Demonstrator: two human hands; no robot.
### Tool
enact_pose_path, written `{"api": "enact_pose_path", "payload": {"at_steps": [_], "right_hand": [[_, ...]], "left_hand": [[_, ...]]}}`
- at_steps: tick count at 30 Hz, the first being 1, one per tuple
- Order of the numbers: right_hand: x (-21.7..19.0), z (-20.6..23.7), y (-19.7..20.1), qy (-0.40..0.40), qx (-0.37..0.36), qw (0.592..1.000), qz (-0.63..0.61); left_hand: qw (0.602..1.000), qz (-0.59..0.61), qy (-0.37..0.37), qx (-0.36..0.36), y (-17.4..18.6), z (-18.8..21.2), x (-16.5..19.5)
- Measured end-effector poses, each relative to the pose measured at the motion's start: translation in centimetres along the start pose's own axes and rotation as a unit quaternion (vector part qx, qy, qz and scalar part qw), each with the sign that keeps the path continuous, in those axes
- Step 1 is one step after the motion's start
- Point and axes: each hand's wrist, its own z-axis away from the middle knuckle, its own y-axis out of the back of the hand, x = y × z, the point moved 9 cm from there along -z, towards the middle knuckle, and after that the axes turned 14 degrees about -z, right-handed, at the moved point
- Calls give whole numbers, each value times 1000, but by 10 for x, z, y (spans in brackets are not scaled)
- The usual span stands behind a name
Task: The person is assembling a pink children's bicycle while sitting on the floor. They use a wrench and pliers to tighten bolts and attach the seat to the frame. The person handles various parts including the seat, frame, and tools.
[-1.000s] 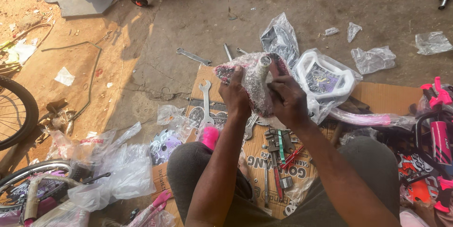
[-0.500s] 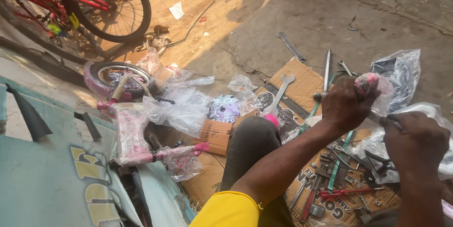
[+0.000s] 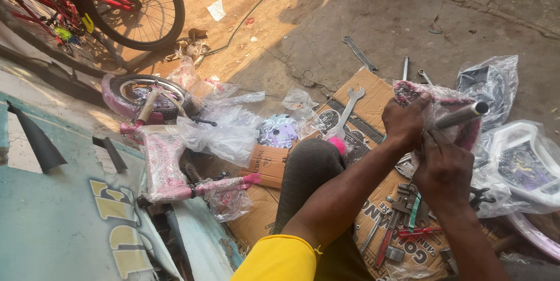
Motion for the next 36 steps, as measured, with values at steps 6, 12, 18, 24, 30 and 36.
{"api": "enact_pose_path", "payload": {"at_steps": [6,12,18,24,30,36], "right_hand": [[53,-1,16,-110,-35,948,-295],[92,9,33,-153,82,977,-120],[122,17,37,-206,111,940,-247],[112,18,49,-140,117,957,-223],[121,30,56,-179,104,931,-301],[118,28,61,-201,128,915,-325]], "left_hand": [[968,249,19,-25,-23,-15,-20],[964,235,-63,-105,-50,0,-9],[963,233,-59,-125,-61,2,-9],[972,206,-60,-91,-60,9,-9],[976,84,-116,-162,-60,30,14],[965,34,-136,-224,-71,56,17]]}}
